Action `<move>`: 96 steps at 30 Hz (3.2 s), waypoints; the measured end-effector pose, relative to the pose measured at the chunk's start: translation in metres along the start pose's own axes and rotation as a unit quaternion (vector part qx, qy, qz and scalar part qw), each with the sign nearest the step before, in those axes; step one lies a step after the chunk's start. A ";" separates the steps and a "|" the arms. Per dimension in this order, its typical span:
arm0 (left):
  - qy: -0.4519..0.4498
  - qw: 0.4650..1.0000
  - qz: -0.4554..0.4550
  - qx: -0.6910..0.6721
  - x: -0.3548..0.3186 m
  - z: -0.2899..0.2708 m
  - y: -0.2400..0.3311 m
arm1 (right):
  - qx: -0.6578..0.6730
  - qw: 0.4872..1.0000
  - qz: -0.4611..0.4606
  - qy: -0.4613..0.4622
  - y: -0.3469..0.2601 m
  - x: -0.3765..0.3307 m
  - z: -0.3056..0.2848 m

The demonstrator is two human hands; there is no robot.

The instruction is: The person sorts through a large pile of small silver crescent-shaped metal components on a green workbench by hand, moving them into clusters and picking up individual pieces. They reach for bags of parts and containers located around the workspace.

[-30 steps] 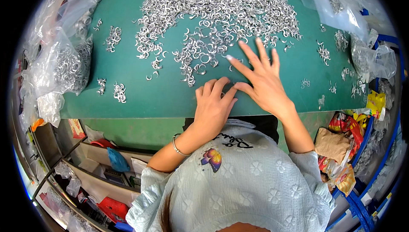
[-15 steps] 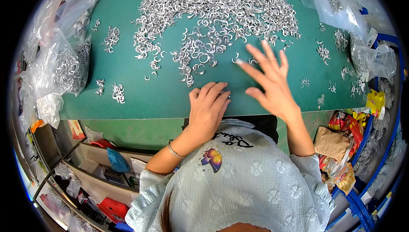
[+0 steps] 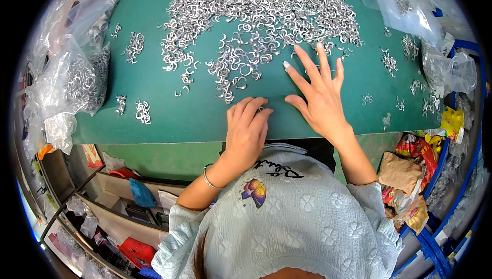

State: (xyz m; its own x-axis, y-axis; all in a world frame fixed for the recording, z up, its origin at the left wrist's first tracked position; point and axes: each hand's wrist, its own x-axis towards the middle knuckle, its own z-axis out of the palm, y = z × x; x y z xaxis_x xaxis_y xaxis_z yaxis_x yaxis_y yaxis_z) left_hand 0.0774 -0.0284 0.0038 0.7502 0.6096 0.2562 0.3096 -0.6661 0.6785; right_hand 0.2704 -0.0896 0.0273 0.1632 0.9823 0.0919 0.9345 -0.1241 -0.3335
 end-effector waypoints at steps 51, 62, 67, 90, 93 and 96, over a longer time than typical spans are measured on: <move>0.024 0.998 -0.017 -0.057 -0.017 -0.002 0.001 | 0.032 0.998 -0.031 -0.050 -0.006 -0.021 -0.016; 0.011 0.998 0.000 -0.055 -0.018 -0.005 -0.002 | 0.044 0.998 -0.035 -0.010 -0.014 0.002 -0.003; 0.009 0.998 -0.009 -0.054 -0.022 -0.007 -0.003 | -0.009 1.000 -0.012 -0.011 -0.007 -0.006 -0.006; 0.000 1.000 0.015 -0.026 -0.016 -0.002 0.004 | 0.088 0.992 -0.045 -0.083 -0.022 -0.027 -0.006; -0.052 0.997 0.043 0.023 -0.008 -0.003 0.008 | 0.049 0.999 -0.021 -0.010 -0.015 0.000 -0.002; -0.048 0.998 0.042 -0.006 -0.015 -0.001 -0.001 | 0.015 0.997 -0.045 -0.056 -0.016 0.001 0.004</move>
State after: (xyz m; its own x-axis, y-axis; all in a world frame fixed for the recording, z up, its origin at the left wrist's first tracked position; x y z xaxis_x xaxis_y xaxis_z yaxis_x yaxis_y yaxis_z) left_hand 0.0648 -0.0366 0.0003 0.8258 0.5080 0.2451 0.2372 -0.7070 0.6662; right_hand 0.2547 -0.0856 0.0286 0.0419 0.9989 0.0186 0.9334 -0.0325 -0.3575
